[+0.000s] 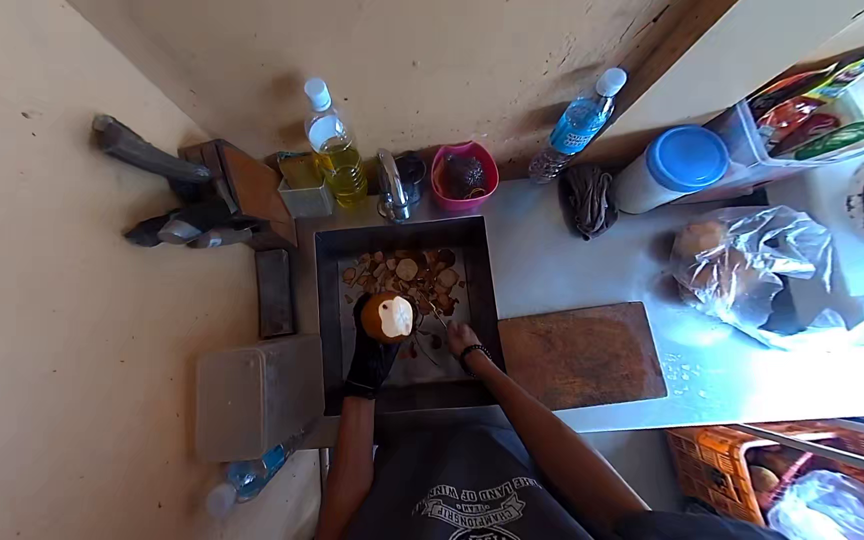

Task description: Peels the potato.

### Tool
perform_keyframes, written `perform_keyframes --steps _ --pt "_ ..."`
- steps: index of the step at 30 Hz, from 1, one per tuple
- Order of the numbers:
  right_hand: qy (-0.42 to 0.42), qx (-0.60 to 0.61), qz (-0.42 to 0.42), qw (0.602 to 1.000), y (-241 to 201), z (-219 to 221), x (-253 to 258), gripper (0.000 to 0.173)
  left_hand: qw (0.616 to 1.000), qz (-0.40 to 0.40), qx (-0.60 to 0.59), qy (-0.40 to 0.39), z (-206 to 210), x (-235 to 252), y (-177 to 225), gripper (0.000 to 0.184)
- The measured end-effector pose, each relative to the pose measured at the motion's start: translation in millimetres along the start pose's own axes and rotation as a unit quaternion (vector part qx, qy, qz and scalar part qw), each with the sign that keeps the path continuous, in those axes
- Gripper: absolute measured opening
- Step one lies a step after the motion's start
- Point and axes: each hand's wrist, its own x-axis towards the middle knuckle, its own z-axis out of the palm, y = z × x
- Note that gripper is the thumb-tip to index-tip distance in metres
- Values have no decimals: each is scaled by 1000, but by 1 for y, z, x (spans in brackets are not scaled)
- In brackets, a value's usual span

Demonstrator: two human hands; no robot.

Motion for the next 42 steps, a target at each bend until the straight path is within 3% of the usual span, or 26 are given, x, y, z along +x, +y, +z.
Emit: perform_keyframes --steps 3,9,16,19,21,22,23,24,26,29,31,34,37,39,41,42 --pt "22 -87 -59 994 -37 -9 -23 61 987 -91 -128 46 11 10 -18 87" --pt "49 -210 -159 963 -69 -9 -62 56 989 -115 -34 81 22 5 -25 77" --pt "73 -217 -129 965 -64 -2 -58 61 984 -105 -2 142 25 5 -22 71" --pt "51 -190 -64 978 -53 3 -41 63 988 -34 81 127 20 -1 -30 73" --pt "41 -176 -45 982 -54 5 -44 63 971 11 191 144 45 -15 8 69" --pt "39 -171 -47 983 -55 5 -47 62 956 -153 193 156 75 -20 74 70" --pt "40 -169 -51 984 -54 5 -48 61 942 -217 179 184 94 -23 107 70" --pt "36 -170 -51 983 -51 7 -47 61 942 -210 167 201 98 -29 111 70" --pt "30 -165 -49 985 -50 12 -44 61 957 -137 148 208 83 -33 79 70" --pt "21 -159 -45 986 -46 19 -40 62 958 -115 154 214 80 -37 70 70" --pt "17 -160 -32 986 -43 21 -37 62 955 -115 180 207 87 -41 83 70" --pt "3 -182 5 983 -39 21 -23 60 950 -160 236 129 111 -46 144 66" --pt "-8 -172 -12 985 -24 34 -23 48 971 -63 149 176 102 -42 104 75" --pt "-42 -126 -23 991 -7 25 -13 45 978 -59 71 188 99 -37 102 78" --pt "-41 -68 -24 997 2 10 -2 46 990 -7 -34 134 69 -29 73 75" --pt "-26 -33 -19 999 6 7 0 51 990 48 -105 75 42 -28 38 75"
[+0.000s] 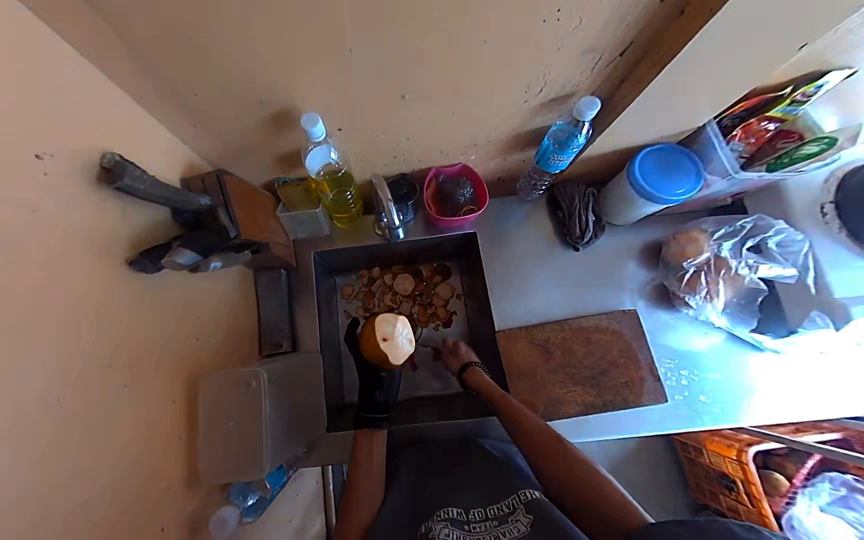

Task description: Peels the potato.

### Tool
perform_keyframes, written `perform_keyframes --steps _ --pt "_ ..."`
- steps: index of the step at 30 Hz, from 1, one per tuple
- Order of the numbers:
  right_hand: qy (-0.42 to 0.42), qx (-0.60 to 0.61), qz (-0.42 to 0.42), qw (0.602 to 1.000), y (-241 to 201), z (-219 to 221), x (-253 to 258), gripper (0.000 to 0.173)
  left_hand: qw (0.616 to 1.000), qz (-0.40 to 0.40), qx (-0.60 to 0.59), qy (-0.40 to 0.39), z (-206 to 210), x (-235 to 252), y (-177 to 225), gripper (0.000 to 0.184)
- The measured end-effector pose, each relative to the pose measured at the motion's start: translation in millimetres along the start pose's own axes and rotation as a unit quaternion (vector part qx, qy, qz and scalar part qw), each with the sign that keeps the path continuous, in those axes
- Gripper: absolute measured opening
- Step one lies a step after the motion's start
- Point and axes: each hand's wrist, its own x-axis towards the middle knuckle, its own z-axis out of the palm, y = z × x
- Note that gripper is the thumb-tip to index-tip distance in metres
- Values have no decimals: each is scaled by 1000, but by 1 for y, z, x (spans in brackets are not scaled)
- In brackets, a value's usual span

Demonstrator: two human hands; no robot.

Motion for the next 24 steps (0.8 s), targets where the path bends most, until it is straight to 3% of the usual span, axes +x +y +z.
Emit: perform_keyframes --steps 1,3,4,6,7,10,11,12,14,17,20,24 --pt "17 21 3 1000 1 -2 0 58 997 -24 -68 -12 -17 0 -13 77" --pt "27 8 -14 1000 -16 -16 -10 65 947 -225 -167 156 0 17 7 76" --pt "26 -12 -27 999 -25 -22 -18 66 944 -250 -180 119 -16 28 -6 71" --pt "27 -34 -47 998 -40 -27 -30 65 966 -208 -144 58 -38 37 -33 53" --pt "30 -41 -57 997 -44 -30 -33 64 977 -179 -109 31 -41 39 -37 57" --pt "50 -73 -91 992 -52 -40 -47 64 993 -108 4 -53 -38 38 -26 98" --pt "55 -90 -100 989 -55 -41 -54 64 992 -86 33 -84 -40 36 -23 107" --pt "59 -107 -110 986 -58 -40 -61 64 990 -71 68 -98 -40 35 -23 104" --pt "66 -140 -137 978 -70 -39 -75 63 989 -70 106 -81 -34 37 -27 87" --pt "75 -199 -173 962 -78 -35 -86 63 985 -132 101 -35 -21 26 -32 73" --pt "78 -234 -189 951 -72 -33 -87 63 976 -209 55 24 -19 20 -35 68" --pt "90 -260 -185 943 -70 -32 -84 63 978 -204 52 -2 -18 21 -30 74"
